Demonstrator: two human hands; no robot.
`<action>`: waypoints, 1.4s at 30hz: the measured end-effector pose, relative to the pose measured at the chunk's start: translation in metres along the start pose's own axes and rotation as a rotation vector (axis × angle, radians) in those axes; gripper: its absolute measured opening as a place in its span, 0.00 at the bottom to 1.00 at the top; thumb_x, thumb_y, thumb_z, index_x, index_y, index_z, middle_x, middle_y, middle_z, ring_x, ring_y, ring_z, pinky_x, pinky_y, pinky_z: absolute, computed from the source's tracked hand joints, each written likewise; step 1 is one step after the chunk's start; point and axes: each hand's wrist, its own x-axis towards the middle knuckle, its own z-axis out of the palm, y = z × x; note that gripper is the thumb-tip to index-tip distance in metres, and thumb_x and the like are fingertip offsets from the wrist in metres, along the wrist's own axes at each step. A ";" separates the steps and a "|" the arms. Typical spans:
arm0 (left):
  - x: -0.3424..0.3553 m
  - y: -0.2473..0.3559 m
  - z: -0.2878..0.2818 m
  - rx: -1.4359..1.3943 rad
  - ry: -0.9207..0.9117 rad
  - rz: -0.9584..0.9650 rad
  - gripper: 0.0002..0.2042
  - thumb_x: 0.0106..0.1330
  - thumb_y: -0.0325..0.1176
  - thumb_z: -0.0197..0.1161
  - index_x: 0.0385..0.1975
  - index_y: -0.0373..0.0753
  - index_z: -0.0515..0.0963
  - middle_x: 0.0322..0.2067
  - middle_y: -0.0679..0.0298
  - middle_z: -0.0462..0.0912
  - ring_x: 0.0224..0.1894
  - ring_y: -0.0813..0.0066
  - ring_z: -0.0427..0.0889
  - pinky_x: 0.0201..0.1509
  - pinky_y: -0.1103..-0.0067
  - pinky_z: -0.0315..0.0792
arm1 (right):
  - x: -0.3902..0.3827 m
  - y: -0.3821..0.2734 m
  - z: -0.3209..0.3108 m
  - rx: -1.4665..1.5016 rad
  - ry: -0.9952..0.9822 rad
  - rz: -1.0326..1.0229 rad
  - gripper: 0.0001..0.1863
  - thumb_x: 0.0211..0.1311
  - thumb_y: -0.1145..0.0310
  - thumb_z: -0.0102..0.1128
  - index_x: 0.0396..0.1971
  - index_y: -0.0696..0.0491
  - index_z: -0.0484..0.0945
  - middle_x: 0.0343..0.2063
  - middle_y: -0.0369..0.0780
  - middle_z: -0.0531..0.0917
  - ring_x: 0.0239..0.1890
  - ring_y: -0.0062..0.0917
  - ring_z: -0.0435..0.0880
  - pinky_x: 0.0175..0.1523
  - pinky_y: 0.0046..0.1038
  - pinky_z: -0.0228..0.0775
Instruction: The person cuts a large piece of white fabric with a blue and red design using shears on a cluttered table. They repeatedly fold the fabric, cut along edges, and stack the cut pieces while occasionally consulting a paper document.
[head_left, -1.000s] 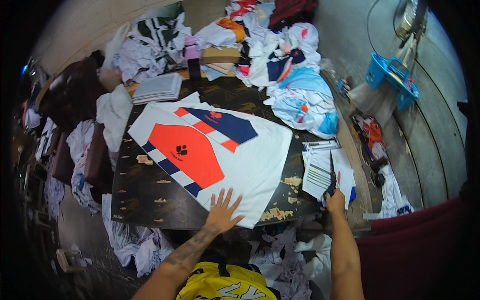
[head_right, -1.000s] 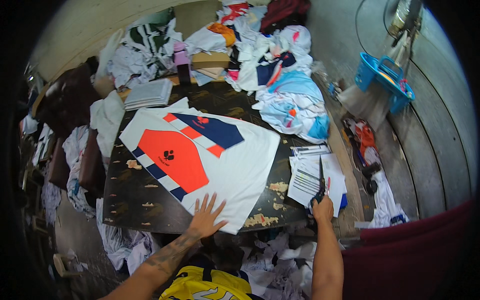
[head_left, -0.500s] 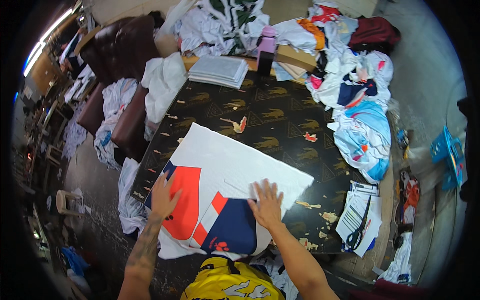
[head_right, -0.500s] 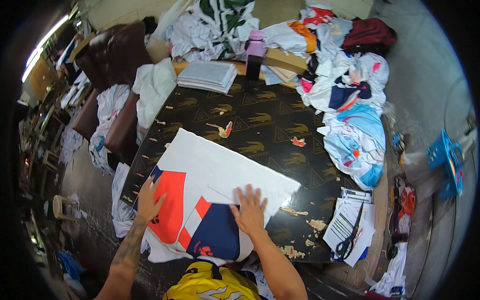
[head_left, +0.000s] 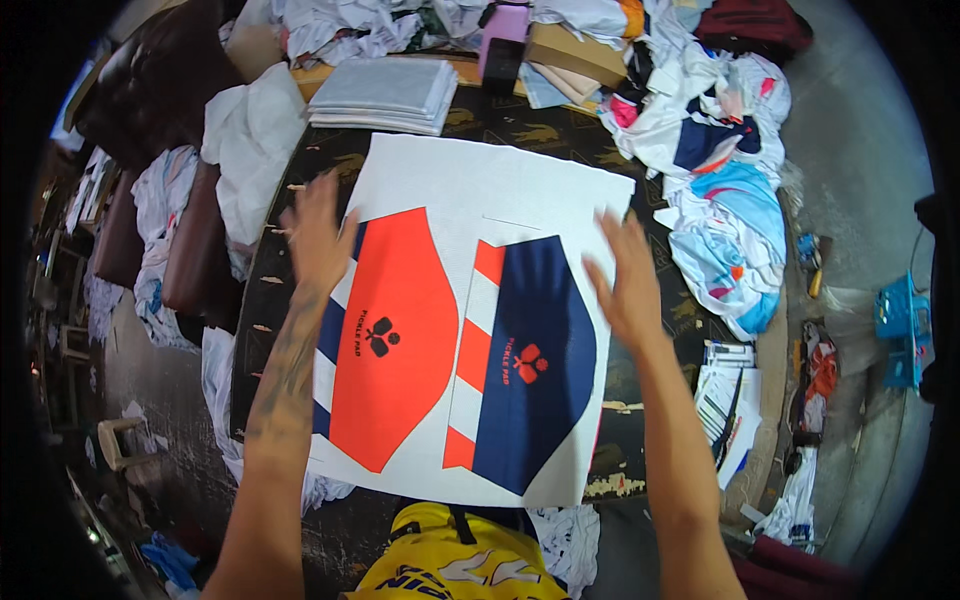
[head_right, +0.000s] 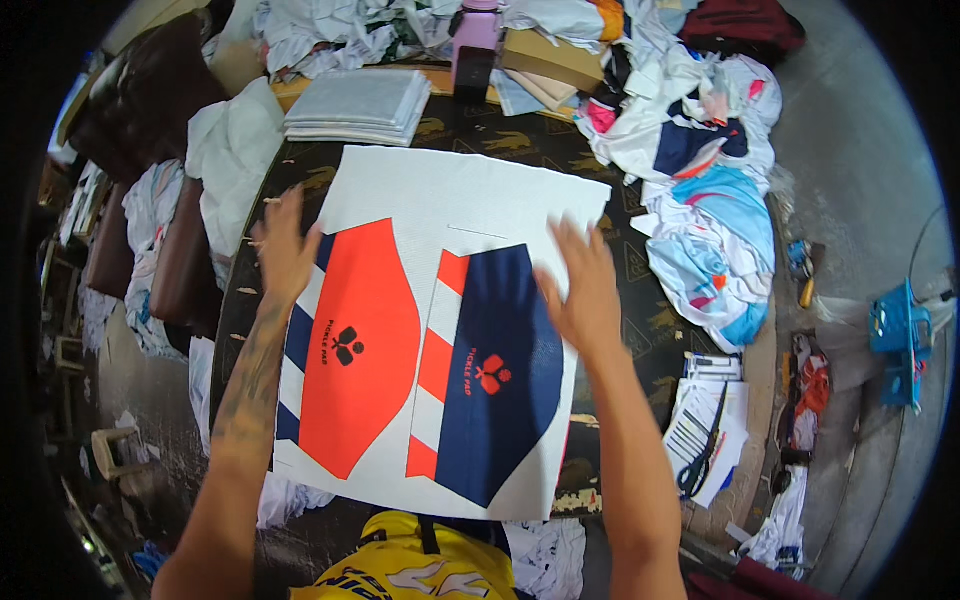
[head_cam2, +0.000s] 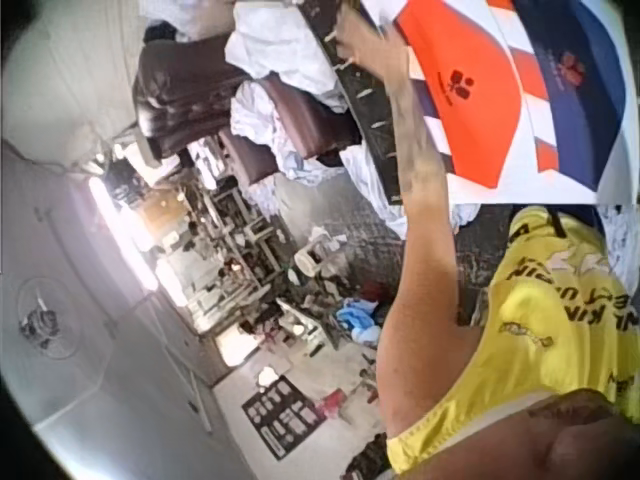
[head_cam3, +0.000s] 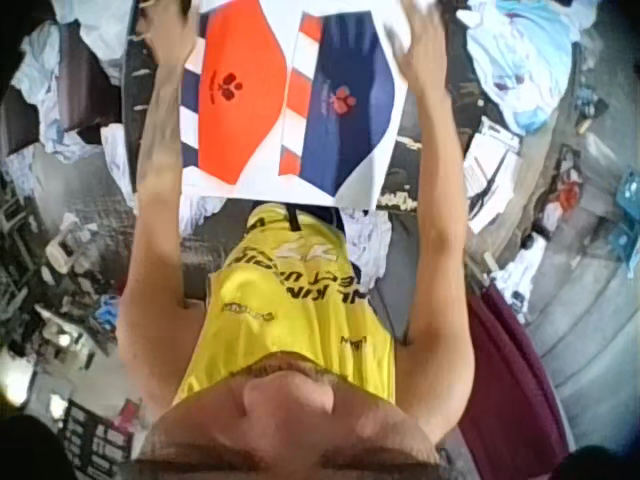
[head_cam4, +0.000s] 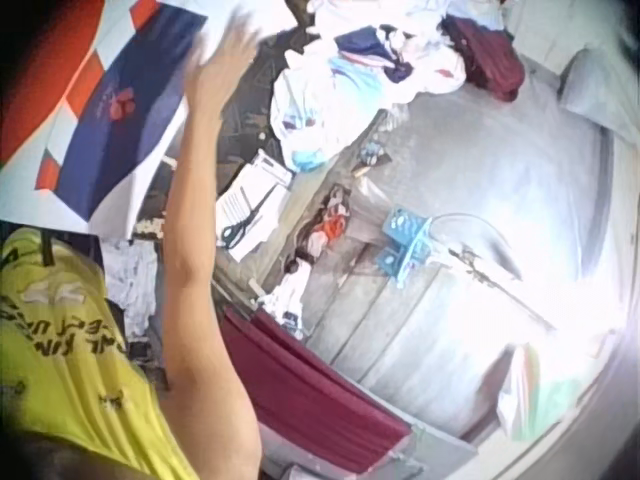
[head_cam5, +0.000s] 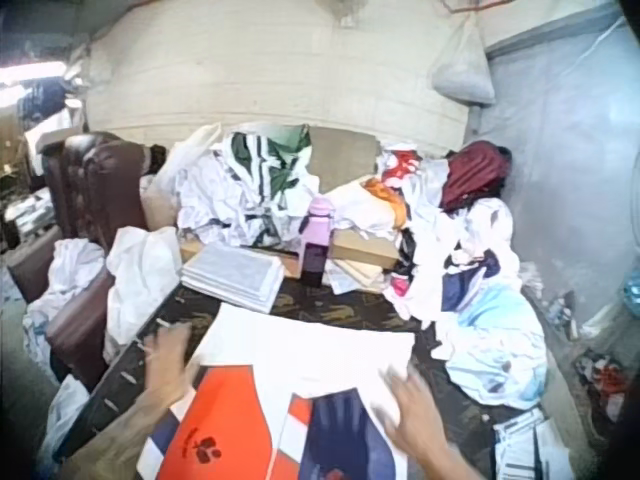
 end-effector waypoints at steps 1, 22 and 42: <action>-0.039 -0.016 -0.024 -0.069 0.107 0.017 0.33 0.73 0.43 0.68 0.76 0.38 0.67 0.72 0.50 0.72 0.75 0.46 0.67 0.77 0.48 0.59 | -0.052 -0.019 -0.020 -0.019 -0.023 0.019 0.31 0.73 0.57 0.68 0.71 0.50 0.75 0.68 0.52 0.78 0.72 0.56 0.72 0.74 0.48 0.66; -0.491 0.082 -0.315 -1.204 -0.069 -1.484 0.30 0.73 0.25 0.63 0.74 0.45 0.64 0.43 0.68 0.83 0.22 0.86 0.70 0.23 0.84 0.65 | -0.483 -0.151 -0.141 1.096 -0.136 1.268 0.16 0.74 0.68 0.67 0.57 0.58 0.83 0.46 0.35 0.86 0.46 0.18 0.83 0.51 0.25 0.77; 0.025 -0.015 0.018 -0.340 -0.474 -0.575 0.14 0.62 0.44 0.78 0.40 0.40 0.92 0.36 0.54 0.93 0.41 0.57 0.92 0.51 0.65 0.81 | -0.038 0.052 -0.045 0.480 -0.078 0.694 0.17 0.73 0.61 0.69 0.34 0.62 0.81 0.26 0.39 0.76 0.29 0.28 0.73 0.38 0.32 0.66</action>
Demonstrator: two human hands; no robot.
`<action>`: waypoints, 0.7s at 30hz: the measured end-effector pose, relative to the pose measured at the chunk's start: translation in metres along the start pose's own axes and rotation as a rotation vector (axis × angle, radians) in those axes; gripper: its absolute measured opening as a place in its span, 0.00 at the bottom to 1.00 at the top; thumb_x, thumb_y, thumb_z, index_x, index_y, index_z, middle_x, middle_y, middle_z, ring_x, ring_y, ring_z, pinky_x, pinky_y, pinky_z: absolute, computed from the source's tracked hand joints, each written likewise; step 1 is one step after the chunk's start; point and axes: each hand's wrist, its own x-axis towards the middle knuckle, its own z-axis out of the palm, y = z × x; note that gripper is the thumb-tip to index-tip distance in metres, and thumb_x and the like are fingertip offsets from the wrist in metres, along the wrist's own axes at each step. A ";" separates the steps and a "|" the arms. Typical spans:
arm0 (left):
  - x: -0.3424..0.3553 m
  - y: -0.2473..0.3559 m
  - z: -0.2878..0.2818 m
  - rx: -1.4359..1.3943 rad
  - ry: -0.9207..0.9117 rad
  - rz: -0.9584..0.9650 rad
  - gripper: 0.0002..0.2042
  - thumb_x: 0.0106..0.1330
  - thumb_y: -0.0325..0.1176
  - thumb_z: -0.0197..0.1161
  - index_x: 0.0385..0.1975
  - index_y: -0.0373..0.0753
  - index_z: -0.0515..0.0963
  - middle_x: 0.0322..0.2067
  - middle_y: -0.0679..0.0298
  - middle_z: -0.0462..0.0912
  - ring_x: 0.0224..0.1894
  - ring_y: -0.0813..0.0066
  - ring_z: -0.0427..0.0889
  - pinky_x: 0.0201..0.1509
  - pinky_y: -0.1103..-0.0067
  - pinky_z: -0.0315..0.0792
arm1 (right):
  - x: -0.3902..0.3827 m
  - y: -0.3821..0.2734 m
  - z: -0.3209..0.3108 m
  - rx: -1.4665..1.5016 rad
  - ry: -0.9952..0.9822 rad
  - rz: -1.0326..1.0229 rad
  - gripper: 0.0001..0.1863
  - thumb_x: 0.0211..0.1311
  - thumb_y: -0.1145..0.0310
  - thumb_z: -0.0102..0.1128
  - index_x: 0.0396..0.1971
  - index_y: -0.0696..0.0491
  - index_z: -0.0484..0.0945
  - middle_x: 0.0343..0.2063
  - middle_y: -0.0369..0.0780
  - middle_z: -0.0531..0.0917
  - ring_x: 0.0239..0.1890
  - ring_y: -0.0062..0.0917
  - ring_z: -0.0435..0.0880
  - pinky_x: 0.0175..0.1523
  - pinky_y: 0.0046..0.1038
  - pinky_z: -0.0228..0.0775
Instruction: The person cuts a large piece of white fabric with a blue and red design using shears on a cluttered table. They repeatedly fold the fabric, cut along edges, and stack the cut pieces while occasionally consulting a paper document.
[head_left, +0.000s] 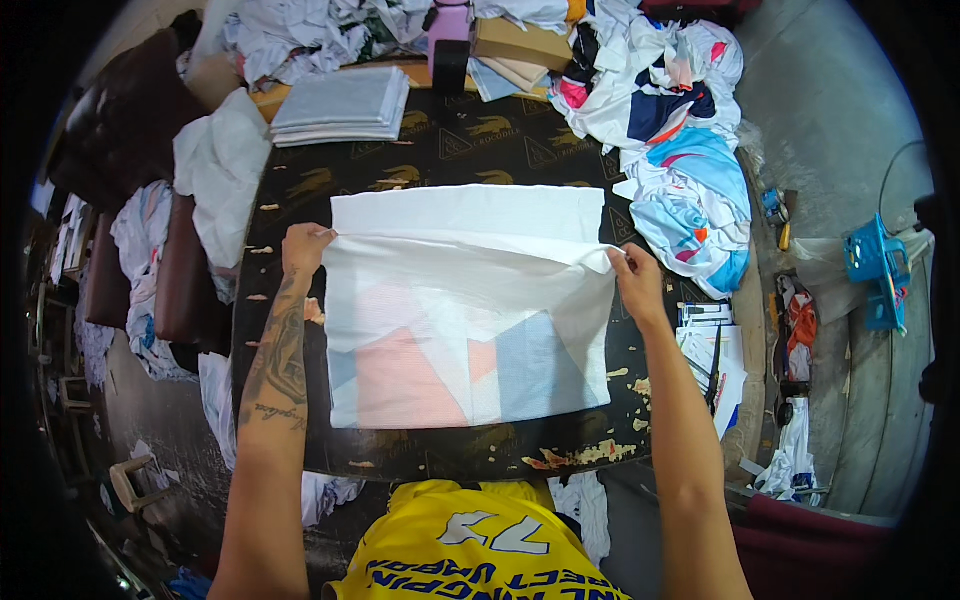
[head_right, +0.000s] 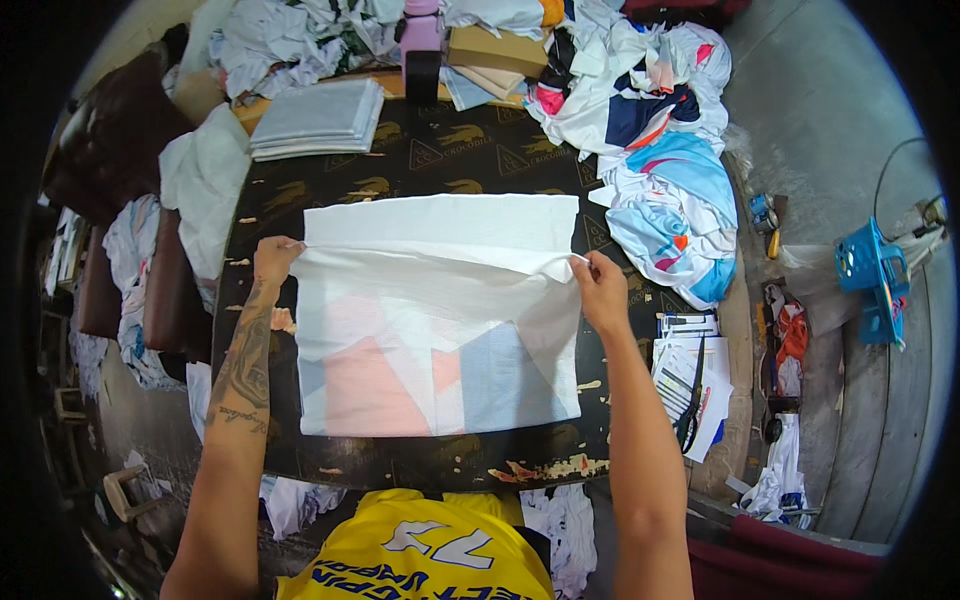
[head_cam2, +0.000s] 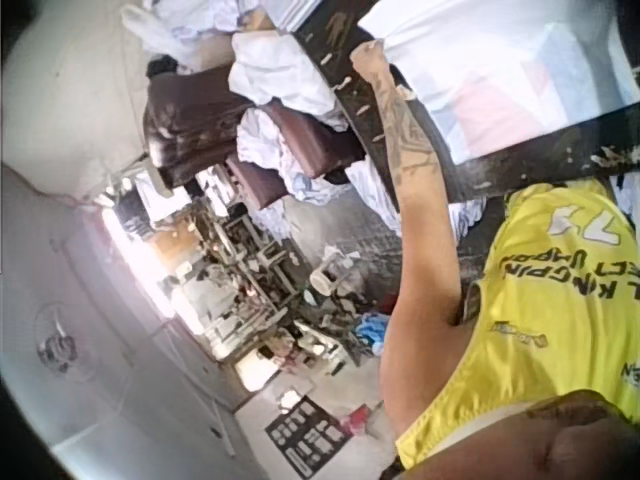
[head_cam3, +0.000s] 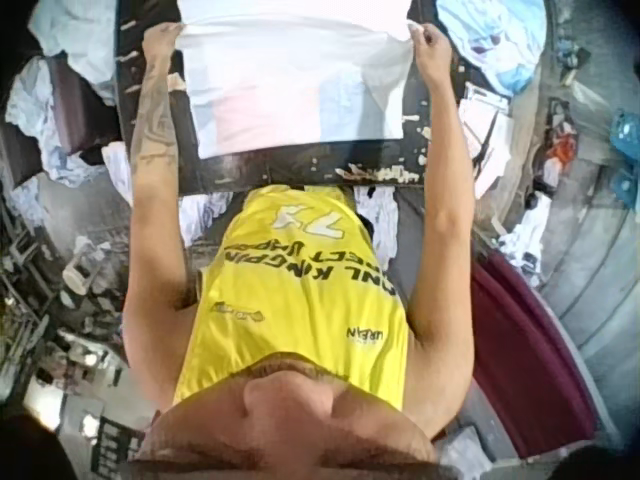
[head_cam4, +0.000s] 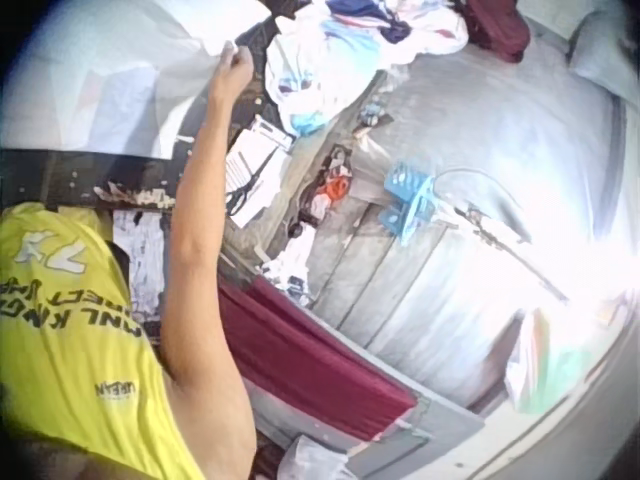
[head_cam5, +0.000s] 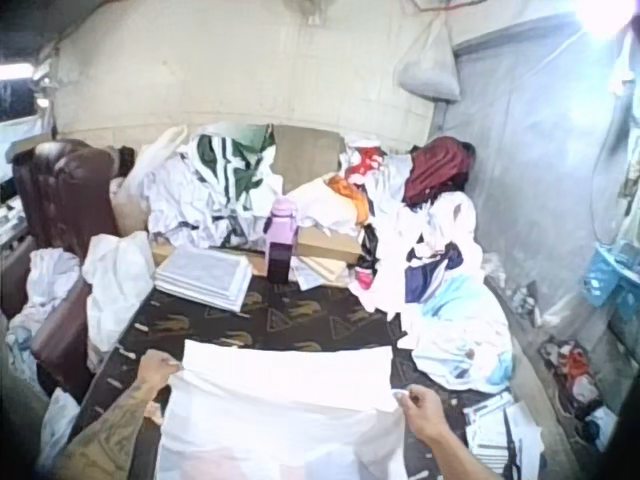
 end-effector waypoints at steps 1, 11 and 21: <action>0.013 0.001 0.009 0.061 0.035 0.055 0.15 0.62 0.44 0.78 0.41 0.40 0.92 0.35 0.52 0.92 0.42 0.54 0.92 0.50 0.64 0.82 | 0.012 0.010 0.012 -0.111 0.046 -0.038 0.18 0.73 0.59 0.68 0.35 0.62 0.81 0.26 0.42 0.77 0.29 0.31 0.74 0.38 0.35 0.67; 0.092 0.043 0.033 0.075 0.050 0.093 0.14 0.63 0.44 0.79 0.41 0.41 0.91 0.30 0.53 0.90 0.34 0.55 0.90 0.43 0.66 0.80 | 0.117 0.043 0.064 -0.301 0.148 0.051 0.20 0.74 0.55 0.66 0.40 0.61 0.83 0.35 0.51 0.85 0.37 0.47 0.83 0.46 0.41 0.73; 0.078 0.033 0.050 0.122 0.102 0.214 0.24 0.64 0.41 0.77 0.59 0.42 0.83 0.26 0.58 0.86 0.32 0.60 0.88 0.44 0.66 0.80 | 0.115 0.042 0.069 -0.249 0.180 -0.033 0.18 0.72 0.58 0.70 0.45 0.59 0.84 0.38 0.47 0.84 0.39 0.37 0.83 0.51 0.35 0.76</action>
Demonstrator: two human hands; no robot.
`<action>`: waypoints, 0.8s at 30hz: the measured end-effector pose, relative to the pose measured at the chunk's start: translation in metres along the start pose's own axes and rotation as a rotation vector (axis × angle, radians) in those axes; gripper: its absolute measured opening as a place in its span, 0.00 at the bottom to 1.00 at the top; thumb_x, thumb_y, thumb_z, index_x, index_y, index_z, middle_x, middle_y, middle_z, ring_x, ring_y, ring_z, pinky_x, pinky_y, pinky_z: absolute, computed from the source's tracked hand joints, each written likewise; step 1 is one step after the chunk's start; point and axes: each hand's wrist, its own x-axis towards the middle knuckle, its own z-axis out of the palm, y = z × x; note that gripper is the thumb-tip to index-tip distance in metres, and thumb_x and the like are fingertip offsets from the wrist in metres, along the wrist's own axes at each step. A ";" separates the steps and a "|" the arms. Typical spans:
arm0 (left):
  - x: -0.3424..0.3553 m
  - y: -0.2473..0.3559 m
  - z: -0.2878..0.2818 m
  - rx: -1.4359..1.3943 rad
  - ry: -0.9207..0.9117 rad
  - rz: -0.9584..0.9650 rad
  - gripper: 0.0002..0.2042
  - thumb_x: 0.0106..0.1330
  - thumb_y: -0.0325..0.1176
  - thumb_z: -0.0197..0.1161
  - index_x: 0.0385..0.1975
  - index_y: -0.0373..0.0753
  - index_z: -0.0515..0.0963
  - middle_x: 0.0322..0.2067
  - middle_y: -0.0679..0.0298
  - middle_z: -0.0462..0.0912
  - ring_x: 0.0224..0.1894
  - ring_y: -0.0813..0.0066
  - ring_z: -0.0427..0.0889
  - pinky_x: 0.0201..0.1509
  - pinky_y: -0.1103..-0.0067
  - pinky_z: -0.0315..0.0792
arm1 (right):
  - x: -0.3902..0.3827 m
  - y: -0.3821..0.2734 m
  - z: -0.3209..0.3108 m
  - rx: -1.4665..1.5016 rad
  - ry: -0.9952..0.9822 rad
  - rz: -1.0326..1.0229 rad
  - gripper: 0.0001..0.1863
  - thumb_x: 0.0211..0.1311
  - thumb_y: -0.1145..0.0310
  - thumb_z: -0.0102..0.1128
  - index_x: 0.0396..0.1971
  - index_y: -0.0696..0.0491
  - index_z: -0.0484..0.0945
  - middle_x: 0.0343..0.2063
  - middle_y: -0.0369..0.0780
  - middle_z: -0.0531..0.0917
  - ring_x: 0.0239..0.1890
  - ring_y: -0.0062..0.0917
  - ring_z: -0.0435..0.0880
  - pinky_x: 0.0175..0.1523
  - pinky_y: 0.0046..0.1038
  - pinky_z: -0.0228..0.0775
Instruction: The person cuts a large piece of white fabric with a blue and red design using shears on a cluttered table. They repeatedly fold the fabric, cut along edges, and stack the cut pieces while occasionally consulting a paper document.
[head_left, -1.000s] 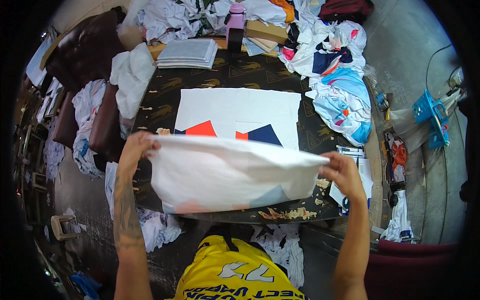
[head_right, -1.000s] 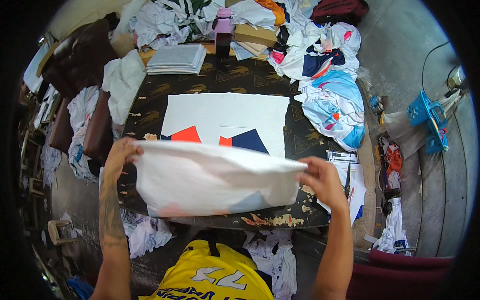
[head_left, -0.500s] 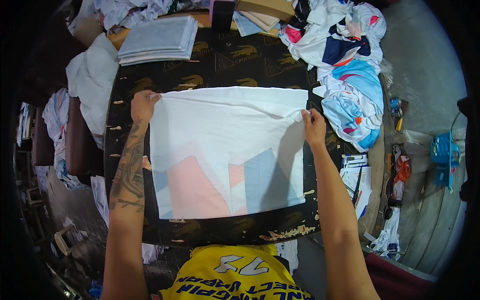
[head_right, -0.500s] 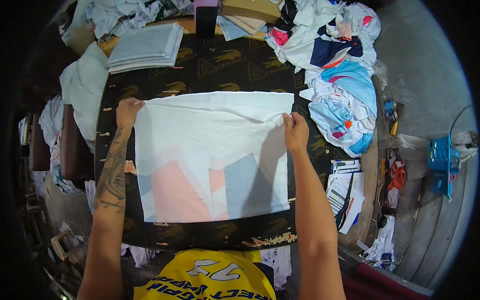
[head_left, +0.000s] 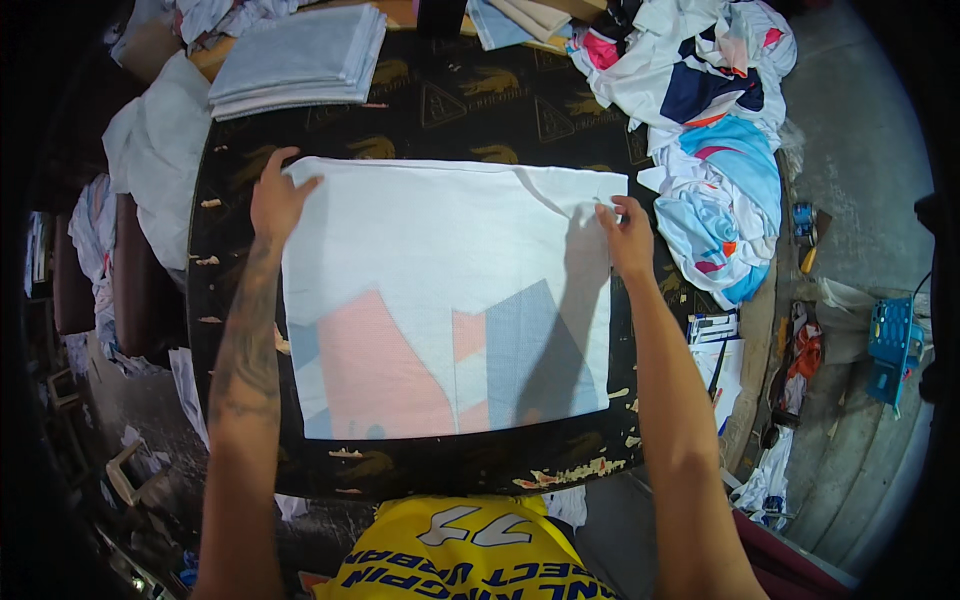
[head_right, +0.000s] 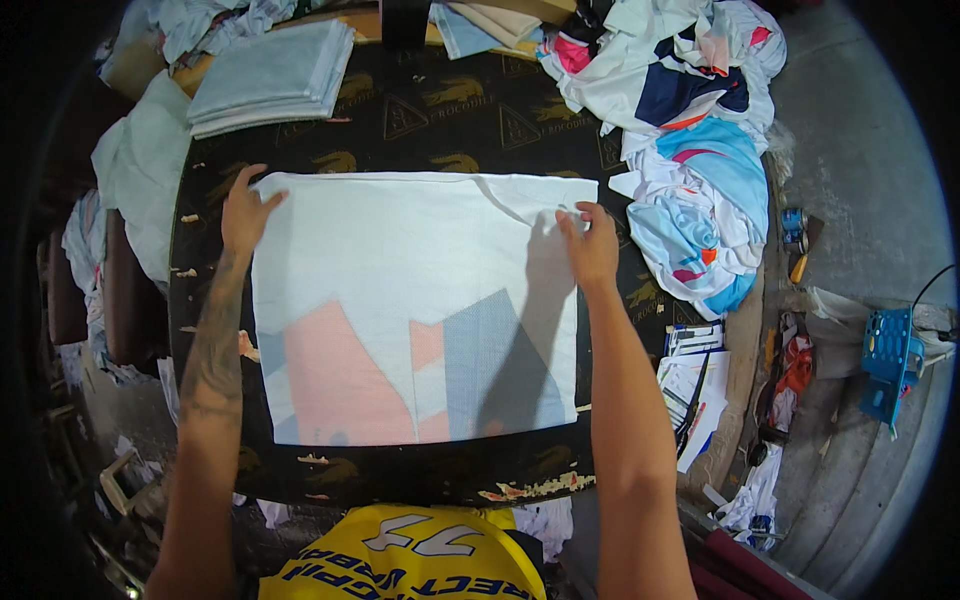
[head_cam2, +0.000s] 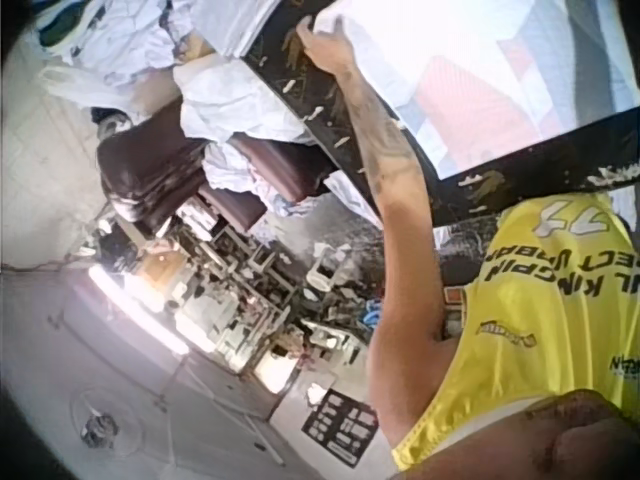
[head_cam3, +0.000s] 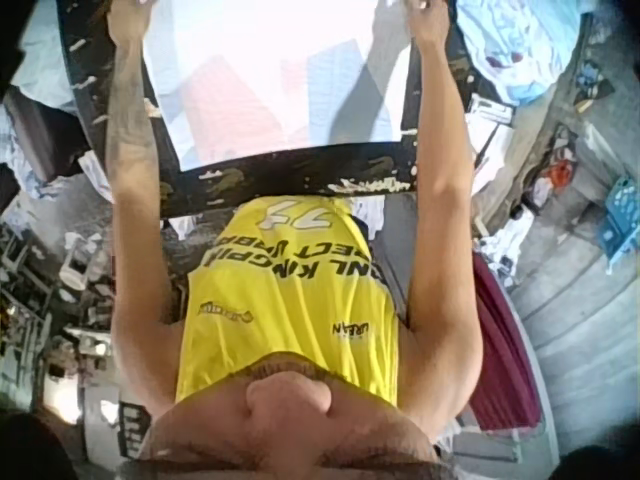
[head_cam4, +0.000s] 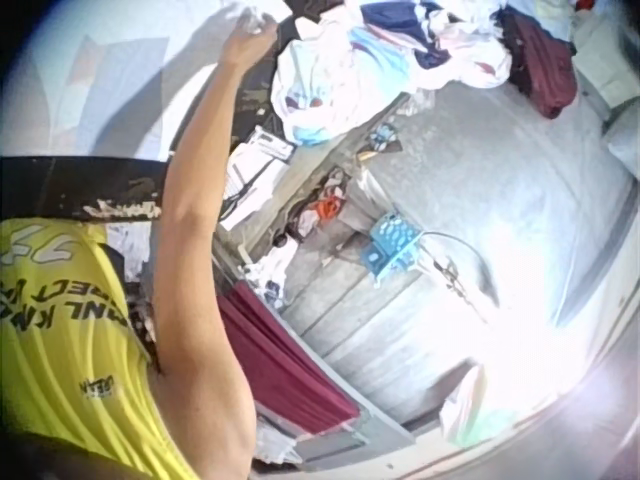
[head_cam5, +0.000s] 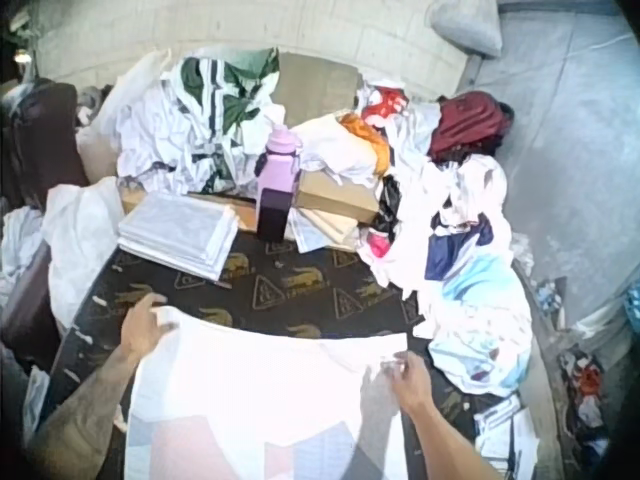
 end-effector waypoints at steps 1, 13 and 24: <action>-0.024 -0.004 -0.003 -0.046 0.040 0.031 0.28 0.65 0.39 0.76 0.65 0.42 0.78 0.26 0.60 0.84 0.31 0.60 0.87 0.44 0.64 0.80 | -0.013 0.001 -0.009 0.065 0.039 -0.139 0.17 0.72 0.60 0.70 0.45 0.60 0.84 0.38 0.46 0.85 0.40 0.34 0.84 0.52 0.33 0.77; -0.384 -0.031 -0.068 0.032 0.055 -0.052 0.17 0.71 0.29 0.69 0.52 0.32 0.70 0.44 0.45 0.77 0.48 0.40 0.78 0.57 0.60 0.71 | -0.298 0.052 -0.082 -0.193 -0.118 0.321 0.15 0.63 0.70 0.77 0.43 0.57 0.79 0.33 0.45 0.83 0.35 0.36 0.84 0.42 0.36 0.76; -0.476 0.014 -0.083 0.009 0.128 -0.183 0.23 0.59 0.25 0.70 0.56 0.35 0.76 0.49 0.49 0.78 0.57 0.46 0.76 0.63 0.56 0.69 | -0.344 0.172 -0.206 -0.173 0.246 0.238 0.25 0.71 0.67 0.68 0.64 0.61 0.75 0.61 0.54 0.81 0.66 0.45 0.78 0.72 0.42 0.67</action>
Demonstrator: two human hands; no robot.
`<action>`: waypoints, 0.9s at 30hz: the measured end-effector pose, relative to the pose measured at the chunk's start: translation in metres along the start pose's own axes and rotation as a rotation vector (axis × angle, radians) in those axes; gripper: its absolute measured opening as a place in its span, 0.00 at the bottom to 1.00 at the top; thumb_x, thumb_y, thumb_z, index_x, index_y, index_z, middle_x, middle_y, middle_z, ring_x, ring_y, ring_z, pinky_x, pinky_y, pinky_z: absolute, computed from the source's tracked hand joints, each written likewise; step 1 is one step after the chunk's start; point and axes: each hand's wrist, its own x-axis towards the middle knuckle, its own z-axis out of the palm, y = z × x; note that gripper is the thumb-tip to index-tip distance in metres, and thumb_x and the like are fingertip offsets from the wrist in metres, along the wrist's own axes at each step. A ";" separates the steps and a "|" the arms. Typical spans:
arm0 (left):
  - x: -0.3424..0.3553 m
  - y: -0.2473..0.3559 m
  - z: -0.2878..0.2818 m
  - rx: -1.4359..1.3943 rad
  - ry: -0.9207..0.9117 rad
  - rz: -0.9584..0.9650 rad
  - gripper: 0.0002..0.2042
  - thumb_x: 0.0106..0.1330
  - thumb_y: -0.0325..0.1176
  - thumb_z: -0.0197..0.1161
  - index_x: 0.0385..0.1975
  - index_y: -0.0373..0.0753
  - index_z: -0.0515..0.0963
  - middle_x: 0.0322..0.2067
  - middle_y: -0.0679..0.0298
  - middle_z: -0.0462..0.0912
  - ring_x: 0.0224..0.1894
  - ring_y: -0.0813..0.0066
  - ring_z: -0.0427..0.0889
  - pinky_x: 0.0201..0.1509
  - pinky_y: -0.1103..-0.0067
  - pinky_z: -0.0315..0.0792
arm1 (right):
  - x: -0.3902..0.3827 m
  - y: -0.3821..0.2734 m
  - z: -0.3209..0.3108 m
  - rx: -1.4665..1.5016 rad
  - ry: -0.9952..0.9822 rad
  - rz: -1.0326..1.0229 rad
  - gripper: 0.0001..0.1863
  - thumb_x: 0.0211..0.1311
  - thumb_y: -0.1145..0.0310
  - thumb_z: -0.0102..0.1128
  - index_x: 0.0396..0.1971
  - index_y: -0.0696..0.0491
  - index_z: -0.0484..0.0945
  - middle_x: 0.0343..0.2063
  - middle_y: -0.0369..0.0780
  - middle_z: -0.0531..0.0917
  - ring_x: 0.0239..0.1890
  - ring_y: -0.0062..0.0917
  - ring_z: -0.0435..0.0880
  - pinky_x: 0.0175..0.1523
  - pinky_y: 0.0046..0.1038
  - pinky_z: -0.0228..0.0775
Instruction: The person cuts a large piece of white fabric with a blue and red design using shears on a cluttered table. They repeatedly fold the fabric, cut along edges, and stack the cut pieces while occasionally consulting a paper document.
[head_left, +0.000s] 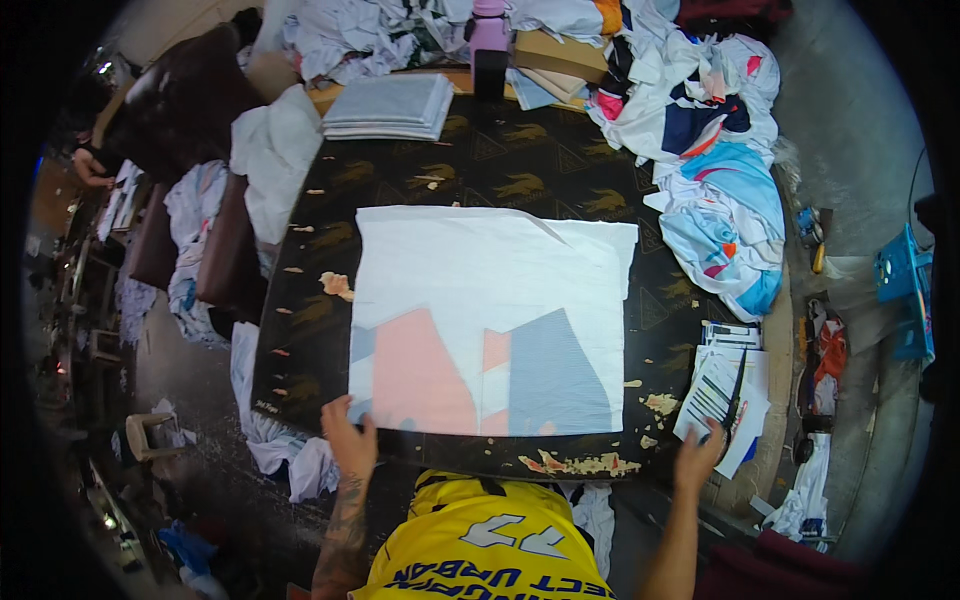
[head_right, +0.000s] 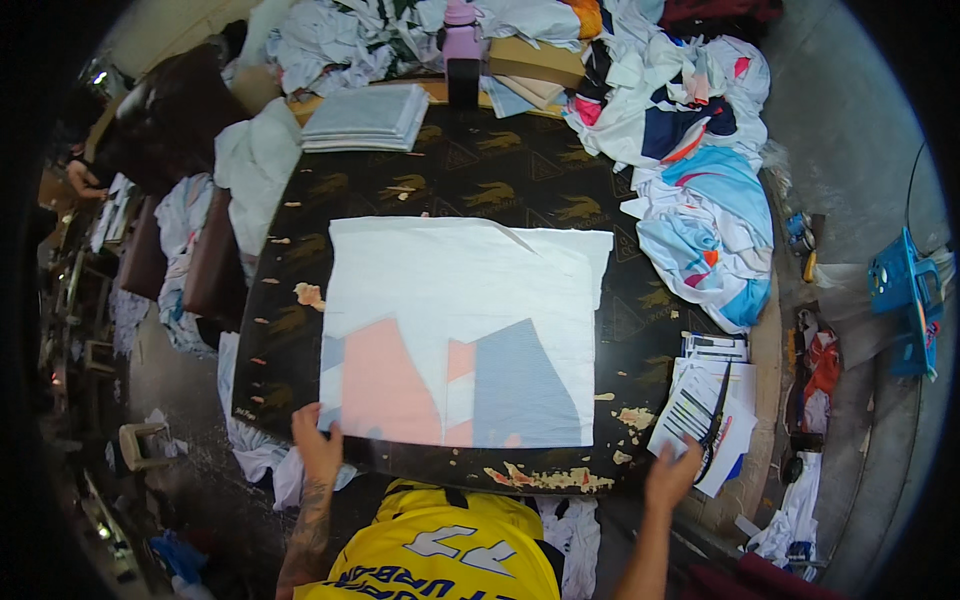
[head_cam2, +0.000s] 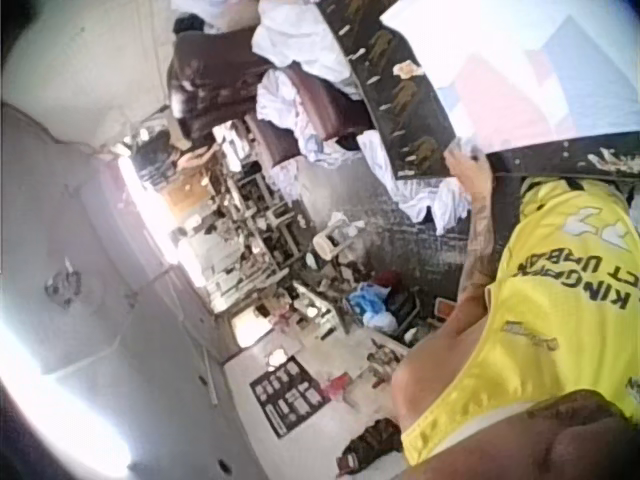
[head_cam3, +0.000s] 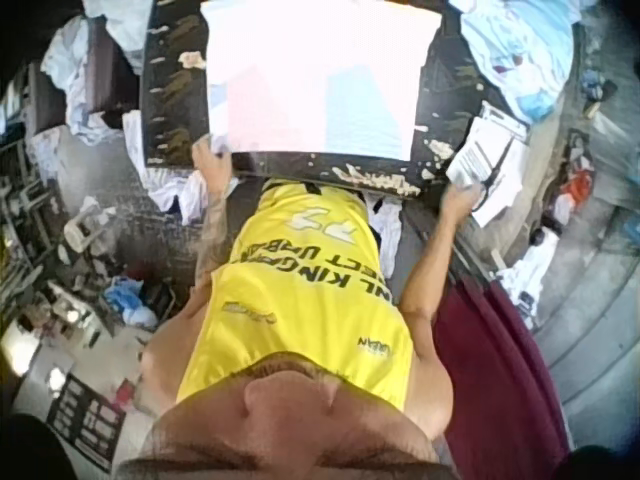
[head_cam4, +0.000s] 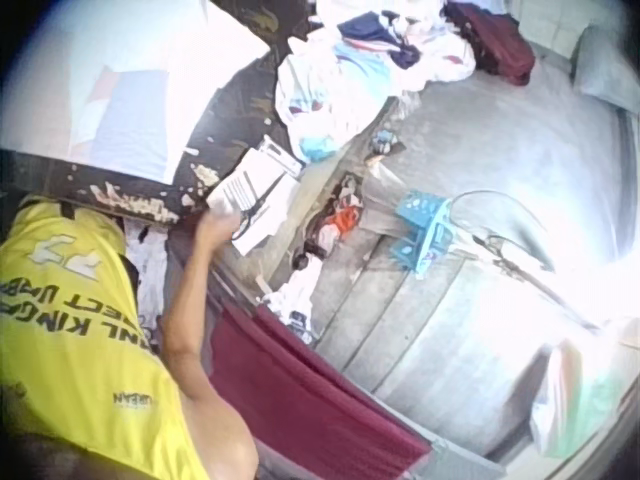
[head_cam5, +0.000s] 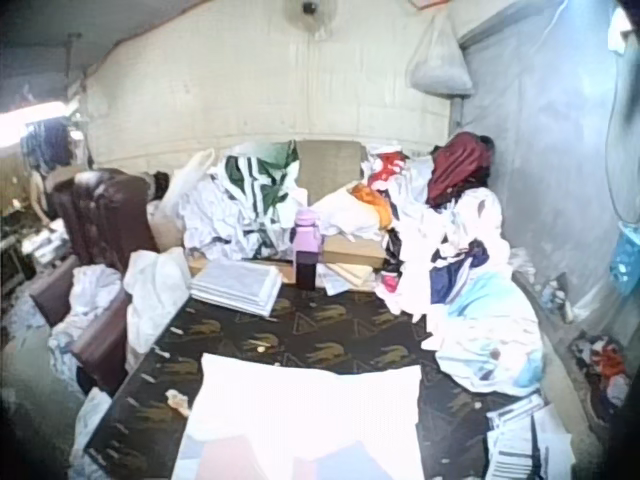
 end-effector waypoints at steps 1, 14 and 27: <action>-0.004 0.011 0.008 0.000 0.033 0.117 0.20 0.61 0.26 0.69 0.54 0.35 0.78 0.49 0.48 0.79 0.57 0.44 0.77 0.64 0.56 0.69 | 0.004 0.023 -0.008 -0.229 -0.044 0.005 0.28 0.73 0.67 0.65 0.69 0.61 0.72 0.67 0.56 0.75 0.72 0.48 0.71 0.77 0.43 0.60; 0.199 0.035 0.095 0.273 -0.201 0.341 0.19 0.68 0.29 0.65 0.58 0.46 0.76 0.53 0.54 0.77 0.57 0.49 0.77 0.57 0.56 0.75 | 0.083 0.150 -0.048 -0.018 -0.355 0.106 0.16 0.62 0.70 0.71 0.42 0.63 0.77 0.32 0.46 0.83 0.37 0.41 0.84 0.46 0.45 0.76; 0.042 0.060 0.037 -0.089 -0.742 0.801 0.13 0.58 0.39 0.80 0.35 0.42 0.82 0.37 0.64 0.79 0.52 0.60 0.76 0.60 0.63 0.67 | -0.242 -0.092 -0.070 0.392 -1.356 0.501 0.29 0.66 0.47 0.78 0.52 0.56 0.83 0.42 0.37 0.87 0.42 0.25 0.84 0.51 0.30 0.76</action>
